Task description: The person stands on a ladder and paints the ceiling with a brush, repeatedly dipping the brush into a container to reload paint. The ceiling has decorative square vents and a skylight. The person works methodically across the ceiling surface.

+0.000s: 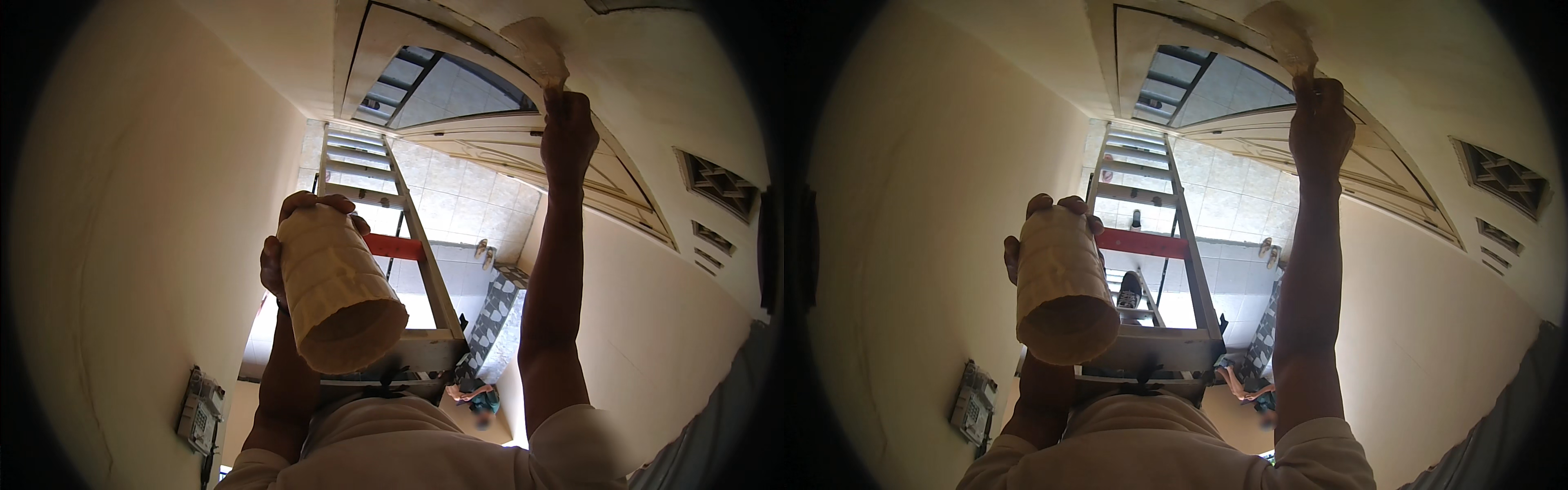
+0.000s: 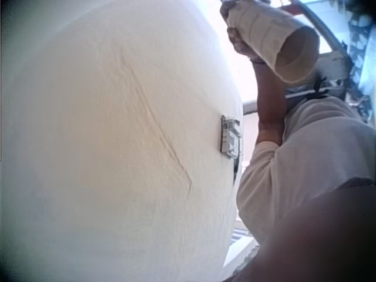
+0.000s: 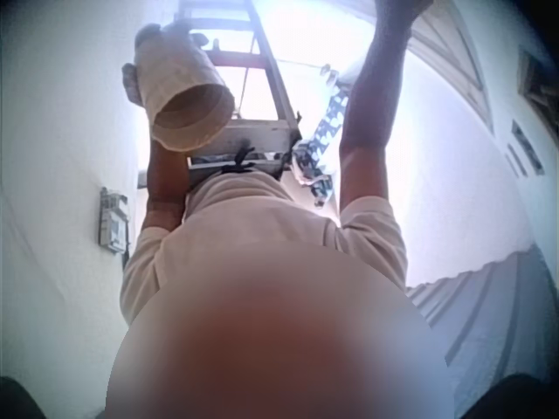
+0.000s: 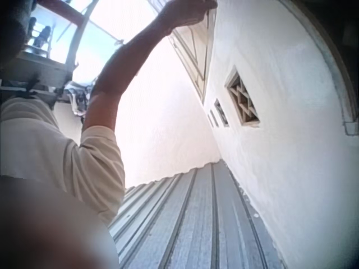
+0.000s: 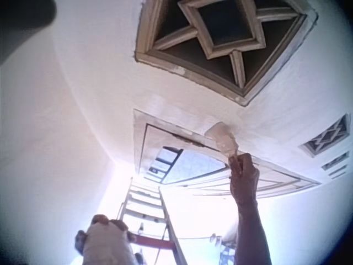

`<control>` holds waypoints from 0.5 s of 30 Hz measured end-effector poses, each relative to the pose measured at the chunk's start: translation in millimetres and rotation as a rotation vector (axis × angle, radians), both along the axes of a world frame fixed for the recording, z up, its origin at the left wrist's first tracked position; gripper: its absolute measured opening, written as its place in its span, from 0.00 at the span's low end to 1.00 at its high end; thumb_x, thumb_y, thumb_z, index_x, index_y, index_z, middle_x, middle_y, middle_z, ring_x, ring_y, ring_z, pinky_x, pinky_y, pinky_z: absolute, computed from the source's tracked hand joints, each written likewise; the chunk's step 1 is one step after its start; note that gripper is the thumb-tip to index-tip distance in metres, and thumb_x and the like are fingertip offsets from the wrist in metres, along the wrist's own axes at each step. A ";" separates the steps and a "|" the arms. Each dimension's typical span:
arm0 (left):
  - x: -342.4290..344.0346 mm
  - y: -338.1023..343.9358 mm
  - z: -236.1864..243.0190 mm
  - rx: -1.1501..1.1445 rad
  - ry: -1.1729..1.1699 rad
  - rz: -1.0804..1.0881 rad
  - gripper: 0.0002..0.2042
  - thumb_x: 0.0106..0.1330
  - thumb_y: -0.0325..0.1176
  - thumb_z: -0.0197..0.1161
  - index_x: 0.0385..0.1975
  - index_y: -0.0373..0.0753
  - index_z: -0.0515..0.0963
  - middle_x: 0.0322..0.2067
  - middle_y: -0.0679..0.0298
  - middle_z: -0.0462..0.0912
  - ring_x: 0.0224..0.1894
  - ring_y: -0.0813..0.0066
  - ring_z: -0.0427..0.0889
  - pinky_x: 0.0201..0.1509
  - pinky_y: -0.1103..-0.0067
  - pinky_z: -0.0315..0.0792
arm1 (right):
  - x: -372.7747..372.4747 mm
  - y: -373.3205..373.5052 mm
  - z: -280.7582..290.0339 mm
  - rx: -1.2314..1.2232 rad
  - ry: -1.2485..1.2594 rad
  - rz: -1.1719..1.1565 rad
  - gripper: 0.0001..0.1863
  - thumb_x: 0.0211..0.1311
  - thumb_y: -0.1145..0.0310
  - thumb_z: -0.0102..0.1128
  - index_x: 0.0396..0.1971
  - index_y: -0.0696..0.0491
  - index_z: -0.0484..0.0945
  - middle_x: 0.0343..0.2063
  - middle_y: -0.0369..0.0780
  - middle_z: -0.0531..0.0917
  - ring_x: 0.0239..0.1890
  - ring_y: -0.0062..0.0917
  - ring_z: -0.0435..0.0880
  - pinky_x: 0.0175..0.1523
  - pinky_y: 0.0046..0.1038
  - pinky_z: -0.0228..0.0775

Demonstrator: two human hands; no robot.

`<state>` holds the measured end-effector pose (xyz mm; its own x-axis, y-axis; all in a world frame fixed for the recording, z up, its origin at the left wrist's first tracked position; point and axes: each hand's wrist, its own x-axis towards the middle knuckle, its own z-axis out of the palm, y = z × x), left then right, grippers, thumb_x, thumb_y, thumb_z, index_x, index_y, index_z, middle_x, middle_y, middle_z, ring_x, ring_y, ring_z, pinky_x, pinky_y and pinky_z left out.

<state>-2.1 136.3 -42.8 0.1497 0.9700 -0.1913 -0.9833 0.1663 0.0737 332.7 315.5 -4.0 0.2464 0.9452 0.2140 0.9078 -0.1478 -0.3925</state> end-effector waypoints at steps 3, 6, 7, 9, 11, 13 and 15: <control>-0.5 0.5 -1.0 0.014 -0.008 -0.007 0.33 0.64 0.57 0.67 0.64 0.44 0.70 0.57 0.40 0.76 0.54 0.44 0.81 0.49 0.57 0.87 | 12.8 -7.7 -3.0 0.013 0.002 -0.047 0.20 0.74 0.48 0.59 0.40 0.53 0.78 0.27 0.45 0.86 0.32 0.41 0.88 0.40 0.41 0.76; 0.3 1.1 0.0 0.026 -0.004 -0.002 0.33 0.65 0.57 0.66 0.65 0.44 0.70 0.58 0.40 0.75 0.55 0.44 0.81 0.49 0.57 0.87 | 24.6 -17.5 -0.3 0.019 -0.012 -0.115 0.21 0.74 0.47 0.58 0.40 0.53 0.78 0.26 0.44 0.86 0.31 0.41 0.87 0.39 0.40 0.76; -0.1 0.8 -1.5 0.032 -0.001 -0.005 0.33 0.65 0.57 0.66 0.65 0.44 0.70 0.58 0.40 0.75 0.55 0.44 0.81 0.49 0.57 0.87 | 32.5 -21.1 0.2 0.020 -0.022 -0.139 0.22 0.74 0.47 0.58 0.40 0.53 0.78 0.26 0.44 0.86 0.31 0.40 0.87 0.39 0.40 0.76; -0.3 0.4 -1.6 0.034 0.006 -0.003 0.33 0.65 0.58 0.66 0.64 0.44 0.70 0.58 0.40 0.75 0.55 0.44 0.81 0.49 0.57 0.87 | 44.9 -31.2 2.2 0.018 -0.029 -0.210 0.23 0.75 0.46 0.57 0.40 0.54 0.78 0.24 0.42 0.84 0.29 0.38 0.86 0.38 0.38 0.76; -0.1 0.2 1.0 0.025 0.015 0.008 0.33 0.65 0.58 0.66 0.64 0.44 0.70 0.58 0.41 0.75 0.54 0.44 0.81 0.48 0.57 0.87 | 53.8 -48.2 2.7 0.023 -0.100 -0.177 0.22 0.76 0.47 0.56 0.40 0.55 0.78 0.23 0.43 0.83 0.28 0.36 0.84 0.37 0.36 0.75; -1.4 1.1 0.6 0.024 0.036 -0.001 0.33 0.65 0.58 0.65 0.64 0.44 0.70 0.57 0.41 0.76 0.54 0.44 0.81 0.48 0.57 0.87 | 47.3 -65.5 8.5 -0.026 -0.004 -0.286 0.19 0.78 0.55 0.54 0.39 0.59 0.78 0.23 0.40 0.79 0.24 0.27 0.81 0.33 0.31 0.74; -1.6 1.0 -0.6 0.025 0.046 0.000 0.34 0.65 0.58 0.65 0.64 0.43 0.70 0.57 0.41 0.76 0.54 0.45 0.81 0.47 0.58 0.87 | 30.9 -81.2 3.2 0.139 0.332 -0.291 0.19 0.78 0.56 0.54 0.34 0.57 0.78 0.20 0.37 0.76 0.21 0.20 0.76 0.27 0.27 0.70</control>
<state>-3.7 137.3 -43.4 0.1412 0.9746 -0.1740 -0.9789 0.1637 0.1226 363.6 234.3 -0.8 0.5736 0.7948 0.1984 0.6585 -0.3033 -0.6887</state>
